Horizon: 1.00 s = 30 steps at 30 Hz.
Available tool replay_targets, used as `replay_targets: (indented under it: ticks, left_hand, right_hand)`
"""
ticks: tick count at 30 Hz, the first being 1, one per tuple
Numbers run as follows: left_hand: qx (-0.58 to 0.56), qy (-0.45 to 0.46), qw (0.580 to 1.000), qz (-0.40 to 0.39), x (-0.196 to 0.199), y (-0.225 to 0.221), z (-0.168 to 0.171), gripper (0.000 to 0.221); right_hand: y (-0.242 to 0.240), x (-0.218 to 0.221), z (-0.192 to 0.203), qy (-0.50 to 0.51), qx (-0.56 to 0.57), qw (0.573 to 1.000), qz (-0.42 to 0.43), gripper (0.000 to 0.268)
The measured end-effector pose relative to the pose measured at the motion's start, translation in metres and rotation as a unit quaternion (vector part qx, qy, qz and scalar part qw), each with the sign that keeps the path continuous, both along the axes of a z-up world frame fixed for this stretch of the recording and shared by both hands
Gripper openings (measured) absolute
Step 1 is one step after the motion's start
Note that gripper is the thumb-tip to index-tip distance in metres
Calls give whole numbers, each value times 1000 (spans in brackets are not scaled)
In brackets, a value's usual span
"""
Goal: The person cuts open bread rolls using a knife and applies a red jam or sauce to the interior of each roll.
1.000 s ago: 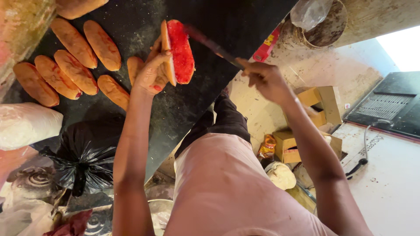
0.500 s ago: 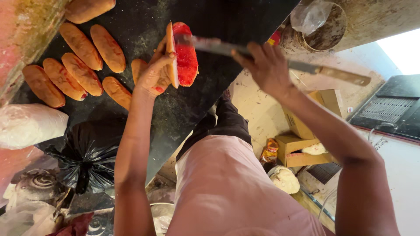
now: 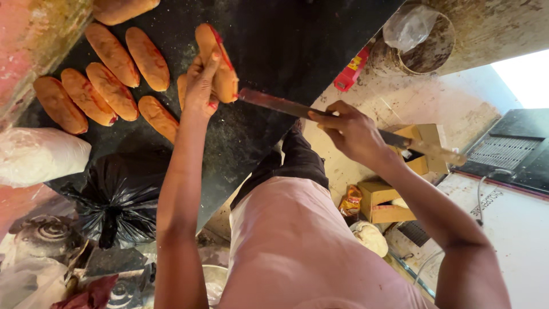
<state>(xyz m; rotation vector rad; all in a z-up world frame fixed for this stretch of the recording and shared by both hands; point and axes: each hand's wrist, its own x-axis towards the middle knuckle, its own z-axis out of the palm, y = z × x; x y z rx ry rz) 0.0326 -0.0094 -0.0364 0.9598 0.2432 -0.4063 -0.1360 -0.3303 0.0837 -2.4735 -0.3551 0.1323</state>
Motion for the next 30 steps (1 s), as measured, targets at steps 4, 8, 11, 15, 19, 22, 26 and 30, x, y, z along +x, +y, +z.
replay_targets:
  ticks: [4, 8, 11, 15, 19, 22, 26, 30]
  left_hand:
    - [-12, -29, 999, -16, 0, -3, 2, 34]
    - [-66, 1, 998, -24, -9, -7, 20, 58]
    - [-86, 10, 996, -38, -14, -14, 33, 73]
    - [-149, 41, 987, -35, -21, -33, 45, 68]
    - [-177, 24, 981, -81, -33, -58, 69, 68]
    - [-160, 54, 981, -98, -39, -75, 98, 65]
    - [-106, 29, 990, -89, -48, -93, 126, 64]
    - [-118, -10, 990, -76, -41, -86, 139, 60]
  right_hand:
    - [-13, 0, -15, 49, 126, 987, -92, 39]
    - [-1, 1, -36, 99, 231, 959, -129, 43]
    - [10, 7, -40, 85, 309, 945, -68, 51]
    - [22, 22, -29, -29, 254, 967, -16, 62]
    - [34, 48, -11, -128, 245, 961, 2, 56]
    - [43, 70, 3, -186, 237, 953, 7, 53]
    - [43, 86, 1, -180, 235, 955, 7, 51]
    - [19, 75, -24, -197, 164, 966, 42, 49]
